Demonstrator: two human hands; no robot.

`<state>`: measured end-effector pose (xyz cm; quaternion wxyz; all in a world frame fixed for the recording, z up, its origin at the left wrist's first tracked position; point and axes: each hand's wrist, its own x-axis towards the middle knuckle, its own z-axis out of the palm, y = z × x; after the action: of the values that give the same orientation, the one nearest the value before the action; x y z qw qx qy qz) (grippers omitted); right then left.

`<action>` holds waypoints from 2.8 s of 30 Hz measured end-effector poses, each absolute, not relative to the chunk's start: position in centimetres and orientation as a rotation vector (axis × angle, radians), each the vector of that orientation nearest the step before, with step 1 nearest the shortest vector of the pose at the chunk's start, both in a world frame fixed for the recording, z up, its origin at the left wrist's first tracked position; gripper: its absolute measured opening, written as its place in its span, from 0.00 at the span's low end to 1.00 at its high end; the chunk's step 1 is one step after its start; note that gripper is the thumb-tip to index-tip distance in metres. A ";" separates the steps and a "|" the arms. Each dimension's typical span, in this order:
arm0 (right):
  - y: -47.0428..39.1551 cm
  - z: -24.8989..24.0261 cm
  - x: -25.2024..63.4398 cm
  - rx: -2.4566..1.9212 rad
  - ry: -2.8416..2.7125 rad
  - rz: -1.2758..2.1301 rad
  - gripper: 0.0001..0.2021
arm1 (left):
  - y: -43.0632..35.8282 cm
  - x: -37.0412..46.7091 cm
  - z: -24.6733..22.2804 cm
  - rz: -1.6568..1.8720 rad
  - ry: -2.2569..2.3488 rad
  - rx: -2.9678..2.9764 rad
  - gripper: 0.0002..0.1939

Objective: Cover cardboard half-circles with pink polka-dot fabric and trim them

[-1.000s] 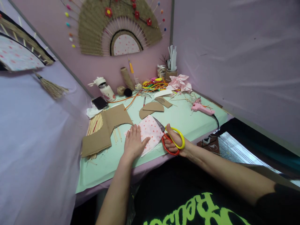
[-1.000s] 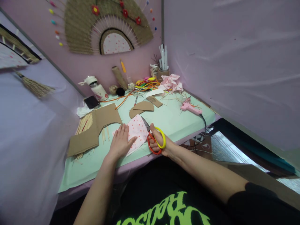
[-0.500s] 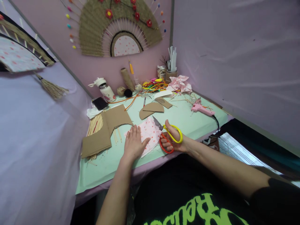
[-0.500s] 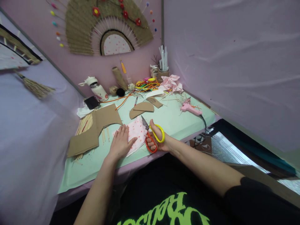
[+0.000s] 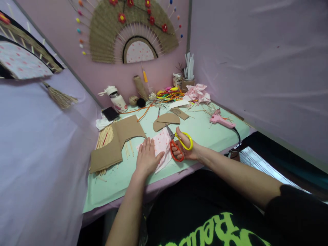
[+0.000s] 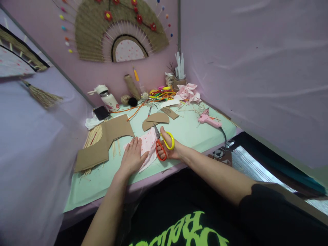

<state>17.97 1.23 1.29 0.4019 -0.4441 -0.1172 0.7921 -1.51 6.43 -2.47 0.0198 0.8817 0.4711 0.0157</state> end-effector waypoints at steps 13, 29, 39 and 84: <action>0.8 1.0 17.3 -1.155 -0.335 1.812 0.33 | 6.4 -1.5 -2.5 0.080 1.450 2.729 0.41; 2.4 1.3 27.0 -1.837 -0.958 0.600 0.27 | 6.1 -1.6 -1.9 0.137 1.429 2.660 0.41; 2.0 -1.5 27.4 -1.996 -1.035 0.247 0.18 | 7.2 -2.6 -0.9 0.657 1.397 2.458 0.28; 2.3 -3.2 24.5 -1.534 -1.002 0.331 0.18 | 13.7 -0.3 0.4 0.540 1.121 1.147 0.15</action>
<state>24.49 2.28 -3.18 0.5971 -0.6608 -0.4319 0.1424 -0.34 13.69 0.35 0.6629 0.5074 0.4961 0.2388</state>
